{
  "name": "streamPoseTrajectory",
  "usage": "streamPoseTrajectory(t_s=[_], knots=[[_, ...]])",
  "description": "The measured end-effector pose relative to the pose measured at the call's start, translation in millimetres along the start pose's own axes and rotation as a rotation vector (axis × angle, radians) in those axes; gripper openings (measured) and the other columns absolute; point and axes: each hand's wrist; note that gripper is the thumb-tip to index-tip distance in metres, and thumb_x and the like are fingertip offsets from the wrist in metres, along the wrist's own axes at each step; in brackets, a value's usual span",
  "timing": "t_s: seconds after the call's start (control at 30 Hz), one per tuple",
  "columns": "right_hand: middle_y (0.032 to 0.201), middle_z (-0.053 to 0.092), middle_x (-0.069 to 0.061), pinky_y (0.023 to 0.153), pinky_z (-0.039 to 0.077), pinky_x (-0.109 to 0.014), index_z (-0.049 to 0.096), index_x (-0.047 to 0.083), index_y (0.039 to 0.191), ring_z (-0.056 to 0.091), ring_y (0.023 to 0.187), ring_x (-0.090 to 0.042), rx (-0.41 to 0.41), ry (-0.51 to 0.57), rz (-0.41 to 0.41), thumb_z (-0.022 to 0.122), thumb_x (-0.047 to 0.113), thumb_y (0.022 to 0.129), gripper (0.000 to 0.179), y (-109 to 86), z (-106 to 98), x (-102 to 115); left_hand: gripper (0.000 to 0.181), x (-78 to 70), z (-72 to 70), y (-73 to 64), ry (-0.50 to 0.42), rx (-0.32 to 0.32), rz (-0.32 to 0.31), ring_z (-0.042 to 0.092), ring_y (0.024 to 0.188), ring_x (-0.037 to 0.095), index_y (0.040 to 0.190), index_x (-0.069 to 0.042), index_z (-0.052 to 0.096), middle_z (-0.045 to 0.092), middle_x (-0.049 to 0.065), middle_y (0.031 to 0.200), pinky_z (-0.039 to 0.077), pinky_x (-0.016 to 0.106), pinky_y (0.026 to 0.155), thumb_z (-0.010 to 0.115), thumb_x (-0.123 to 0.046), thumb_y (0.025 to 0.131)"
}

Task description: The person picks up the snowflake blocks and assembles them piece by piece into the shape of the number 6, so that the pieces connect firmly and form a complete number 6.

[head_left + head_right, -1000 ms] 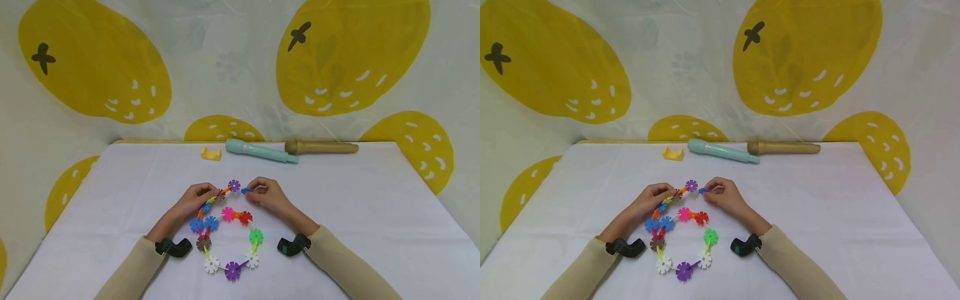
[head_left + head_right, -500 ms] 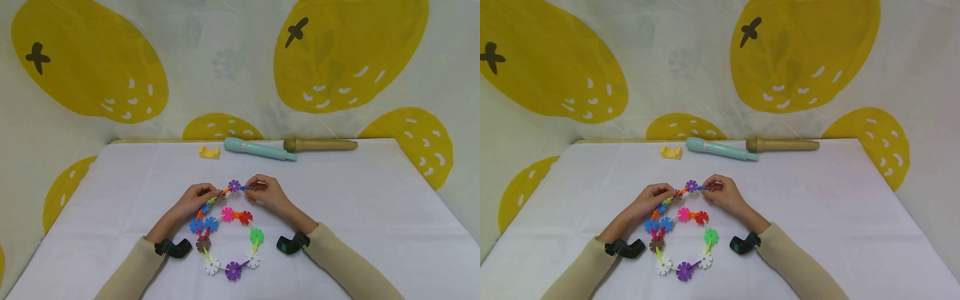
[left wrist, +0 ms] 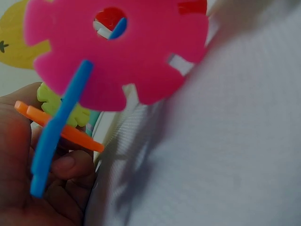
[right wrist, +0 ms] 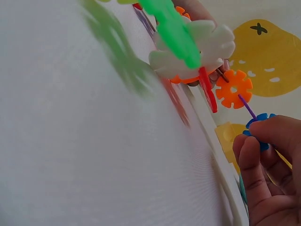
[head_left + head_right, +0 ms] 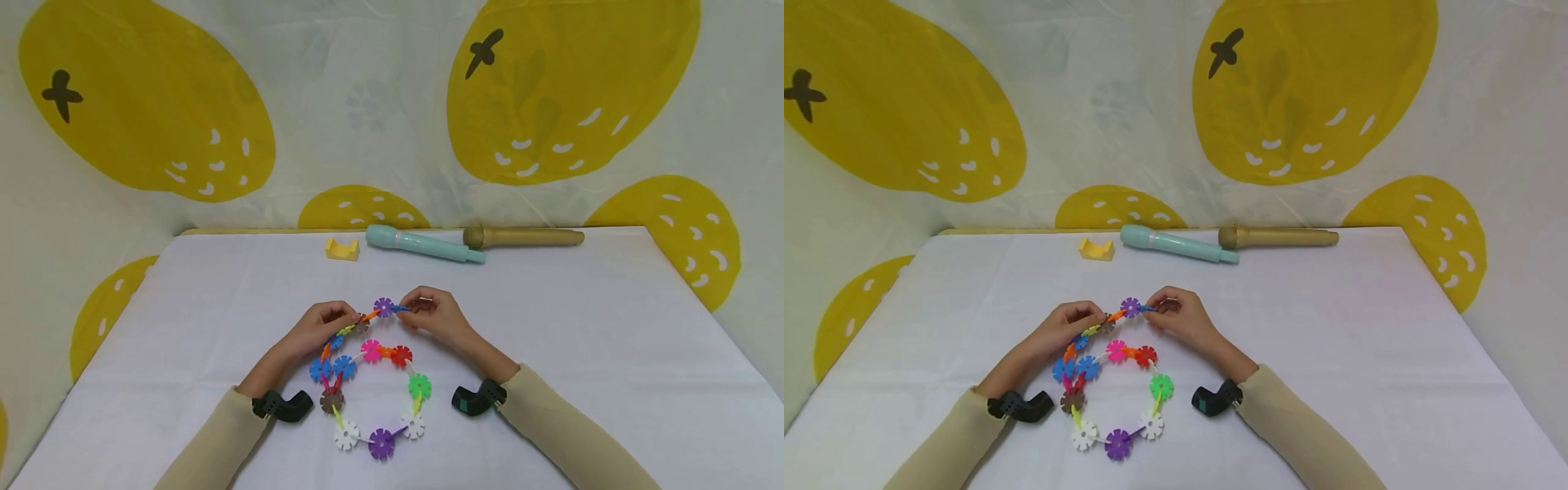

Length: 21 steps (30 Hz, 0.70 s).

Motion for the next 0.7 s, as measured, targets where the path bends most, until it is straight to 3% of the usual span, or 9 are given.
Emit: streamPoseTrajectory(t_s=[0.2, 0.47, 0.7], knots=[[0.083, 0.068, -0.015, 0.061, 0.052, -0.022, 0.068, -0.007, 0.093, 0.060, 0.064, -0.014, 0.007, -0.013, -0.030, 0.073, -0.001, 0.084, 0.011, 0.6, -0.6, -1.5, 0.021, -0.9, -0.2, 0.2, 0.013, 0.004, 0.000, 0.054, 0.090, 0.020, 0.103, -0.001, 0.068, 0.067, 0.005, 0.099, 0.047, 0.026, 0.080, 0.058, -0.018, 0.099], [0.084, 0.068, -0.011, 0.065, 0.055, -0.023, 0.068, -0.010, 0.088, 0.064, 0.066, -0.013, 0.003, -0.007, -0.057, 0.073, -0.005, 0.083, 0.008, 0.7, 0.3, -2.6, 0.021, 1.0, 0.2, -0.1, 0.052, 0.007, 0.013, 0.052, 0.081, 0.017, 0.101, 0.000, 0.068, 0.066, 0.005, 0.094, 0.045, 0.024, 0.073, 0.059, -0.018, 0.099], [0.084, 0.063, -0.016, 0.065, 0.055, -0.022, 0.069, -0.011, 0.087, 0.065, 0.067, -0.010, -0.025, -0.018, -0.076, 0.074, -0.006, 0.081, 0.009, -0.4, 1.9, -0.5, 0.020, -1.6, 3.4, -0.1, 0.086, 0.018, 0.033, 0.052, 0.083, 0.019, 0.101, -0.002, 0.069, 0.065, 0.004, 0.092, 0.045, 0.025, 0.075, 0.058, -0.019, 0.099]])
Point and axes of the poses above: each hand's wrist, its own y-axis towards the middle knuckle, its own z-axis out of the palm, x = y × z
